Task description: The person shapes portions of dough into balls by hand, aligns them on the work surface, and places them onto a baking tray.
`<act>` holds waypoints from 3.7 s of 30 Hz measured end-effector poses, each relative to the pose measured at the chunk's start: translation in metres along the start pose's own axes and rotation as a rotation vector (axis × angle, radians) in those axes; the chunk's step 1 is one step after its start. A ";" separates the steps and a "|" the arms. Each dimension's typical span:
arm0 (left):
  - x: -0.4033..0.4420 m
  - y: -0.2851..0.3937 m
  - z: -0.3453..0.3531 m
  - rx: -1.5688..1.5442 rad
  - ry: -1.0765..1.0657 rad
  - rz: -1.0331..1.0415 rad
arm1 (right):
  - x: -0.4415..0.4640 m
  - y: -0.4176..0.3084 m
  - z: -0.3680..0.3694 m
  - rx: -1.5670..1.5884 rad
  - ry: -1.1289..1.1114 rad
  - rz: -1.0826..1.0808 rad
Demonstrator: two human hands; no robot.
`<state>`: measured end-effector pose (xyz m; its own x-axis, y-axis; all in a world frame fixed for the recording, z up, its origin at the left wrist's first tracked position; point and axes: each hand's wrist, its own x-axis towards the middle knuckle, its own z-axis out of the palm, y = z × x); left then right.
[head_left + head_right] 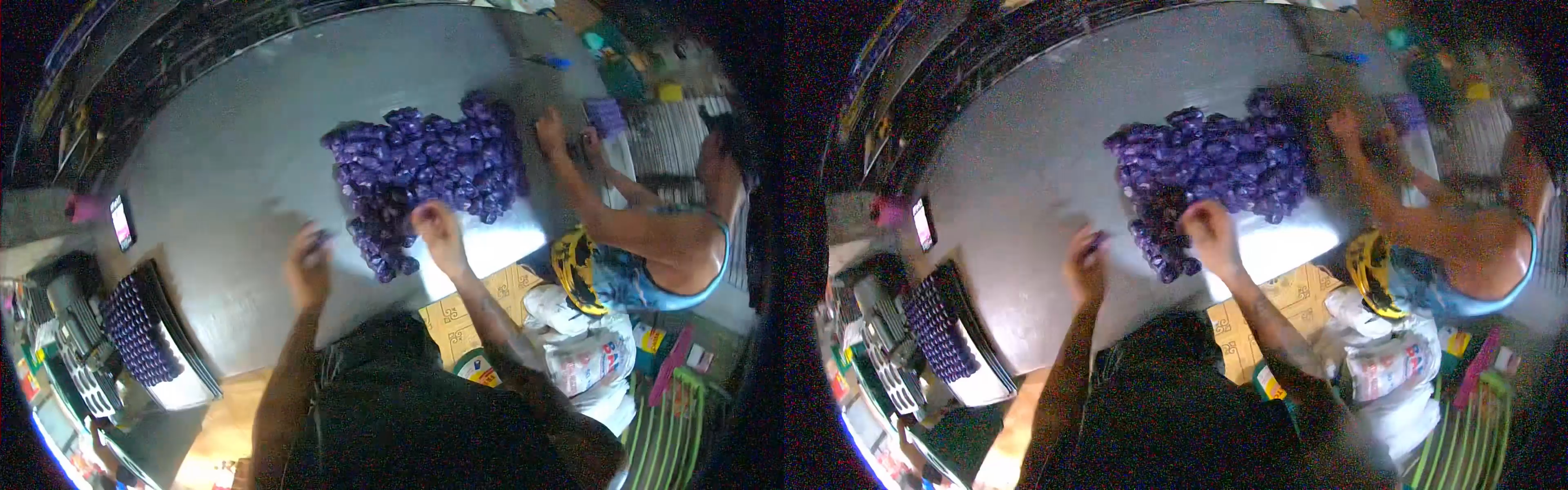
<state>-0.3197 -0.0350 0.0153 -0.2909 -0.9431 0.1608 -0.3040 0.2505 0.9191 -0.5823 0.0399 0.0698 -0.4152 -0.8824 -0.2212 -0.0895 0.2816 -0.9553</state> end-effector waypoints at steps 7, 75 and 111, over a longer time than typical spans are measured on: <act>-0.220 -0.138 -0.205 0.047 0.357 -0.453 | -0.127 0.086 0.082 -0.591 -0.770 0.345; -0.010 -0.105 -0.175 0.238 -0.202 -0.188 | 0.007 -0.028 0.290 -0.645 -0.548 -0.336; 0.218 -0.270 -0.505 0.857 0.160 -0.830 | -0.030 0.041 0.256 -0.668 -0.092 -0.329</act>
<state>0.1569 -0.4181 -0.0164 0.3764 -0.8868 -0.2682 -0.8669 -0.4392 0.2357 -0.3413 -0.0182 -0.0130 -0.1972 -0.9803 0.0112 -0.7386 0.1410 -0.6593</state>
